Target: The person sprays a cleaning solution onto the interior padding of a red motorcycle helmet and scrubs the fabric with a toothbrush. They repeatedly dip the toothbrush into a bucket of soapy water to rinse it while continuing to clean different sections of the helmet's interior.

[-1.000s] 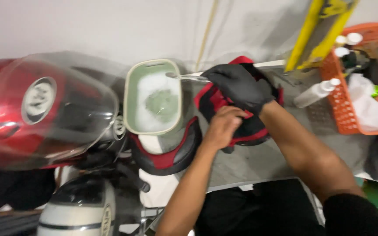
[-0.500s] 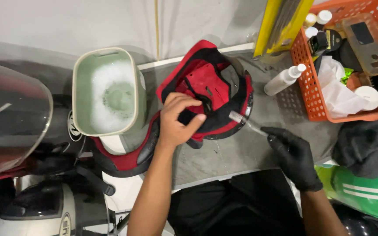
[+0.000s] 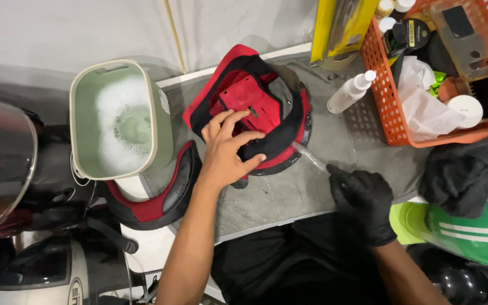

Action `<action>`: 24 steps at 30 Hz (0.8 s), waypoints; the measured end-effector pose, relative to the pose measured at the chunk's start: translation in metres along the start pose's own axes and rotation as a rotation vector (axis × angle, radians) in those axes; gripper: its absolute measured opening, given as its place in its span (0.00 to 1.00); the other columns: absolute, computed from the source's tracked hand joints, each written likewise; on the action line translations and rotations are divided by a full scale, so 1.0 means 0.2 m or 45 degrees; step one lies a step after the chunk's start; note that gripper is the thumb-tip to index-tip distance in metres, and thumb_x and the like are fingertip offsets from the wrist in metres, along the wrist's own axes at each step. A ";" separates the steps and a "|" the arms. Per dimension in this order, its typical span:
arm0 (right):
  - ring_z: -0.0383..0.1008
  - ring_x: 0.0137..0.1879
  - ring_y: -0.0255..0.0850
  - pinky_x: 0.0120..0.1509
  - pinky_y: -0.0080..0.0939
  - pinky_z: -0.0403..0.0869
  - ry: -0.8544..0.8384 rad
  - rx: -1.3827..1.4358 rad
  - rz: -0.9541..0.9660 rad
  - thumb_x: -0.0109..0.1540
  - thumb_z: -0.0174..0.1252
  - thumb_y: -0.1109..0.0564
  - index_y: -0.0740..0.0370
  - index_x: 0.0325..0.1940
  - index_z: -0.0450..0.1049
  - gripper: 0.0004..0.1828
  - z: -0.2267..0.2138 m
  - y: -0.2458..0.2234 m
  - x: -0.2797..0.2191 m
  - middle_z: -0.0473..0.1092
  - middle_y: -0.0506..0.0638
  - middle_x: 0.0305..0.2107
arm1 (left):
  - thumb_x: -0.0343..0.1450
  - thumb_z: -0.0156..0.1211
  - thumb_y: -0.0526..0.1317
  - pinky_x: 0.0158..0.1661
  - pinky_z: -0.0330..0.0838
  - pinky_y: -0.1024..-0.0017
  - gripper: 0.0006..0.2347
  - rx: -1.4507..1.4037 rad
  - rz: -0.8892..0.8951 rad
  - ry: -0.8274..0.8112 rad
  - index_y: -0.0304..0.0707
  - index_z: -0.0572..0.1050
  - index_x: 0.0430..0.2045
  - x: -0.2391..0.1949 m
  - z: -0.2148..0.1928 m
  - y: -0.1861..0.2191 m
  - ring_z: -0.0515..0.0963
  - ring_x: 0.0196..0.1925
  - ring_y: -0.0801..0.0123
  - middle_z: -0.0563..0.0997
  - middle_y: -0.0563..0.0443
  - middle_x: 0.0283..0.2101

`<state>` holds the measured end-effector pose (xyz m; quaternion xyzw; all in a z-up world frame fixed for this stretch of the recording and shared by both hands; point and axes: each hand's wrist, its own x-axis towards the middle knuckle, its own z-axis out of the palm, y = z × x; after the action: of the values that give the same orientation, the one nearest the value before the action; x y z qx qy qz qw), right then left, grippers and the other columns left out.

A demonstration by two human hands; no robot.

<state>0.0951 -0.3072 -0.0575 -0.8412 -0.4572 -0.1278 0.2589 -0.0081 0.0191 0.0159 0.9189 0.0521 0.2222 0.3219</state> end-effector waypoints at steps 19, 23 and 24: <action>0.72 0.35 0.56 0.41 0.55 0.73 -0.089 0.027 -0.200 0.56 0.68 0.45 0.50 0.29 0.74 0.12 -0.05 -0.12 0.10 0.73 0.50 0.29 | 0.61 0.73 0.44 0.62 0.43 0.50 0.10 -0.016 -0.053 -0.081 0.59 0.84 0.34 -0.01 0.03 -0.04 0.55 0.71 0.50 0.68 0.51 0.65; 0.75 0.42 0.51 0.48 0.53 0.73 -0.052 0.107 0.025 0.62 0.63 0.43 0.48 0.35 0.74 0.11 0.00 0.19 0.05 0.74 0.46 0.34 | 0.61 0.73 0.44 0.63 0.43 0.50 0.10 -0.009 -0.057 -0.085 0.58 0.84 0.34 -0.01 0.03 -0.03 0.55 0.71 0.50 0.68 0.51 0.65; 0.74 0.39 0.56 0.46 0.57 0.73 -0.065 -0.057 -0.110 0.61 0.64 0.47 0.53 0.33 0.74 0.10 0.01 0.14 0.06 0.73 0.52 0.31 | 0.61 0.73 0.44 0.63 0.43 0.50 0.10 -0.015 -0.063 -0.085 0.59 0.84 0.34 -0.01 0.03 -0.03 0.55 0.71 0.50 0.68 0.51 0.65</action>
<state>0.1250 -0.3102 -0.0621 -0.8293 -0.4965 -0.1275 0.2227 -0.0073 0.0196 0.0074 0.9222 0.0626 0.1839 0.3344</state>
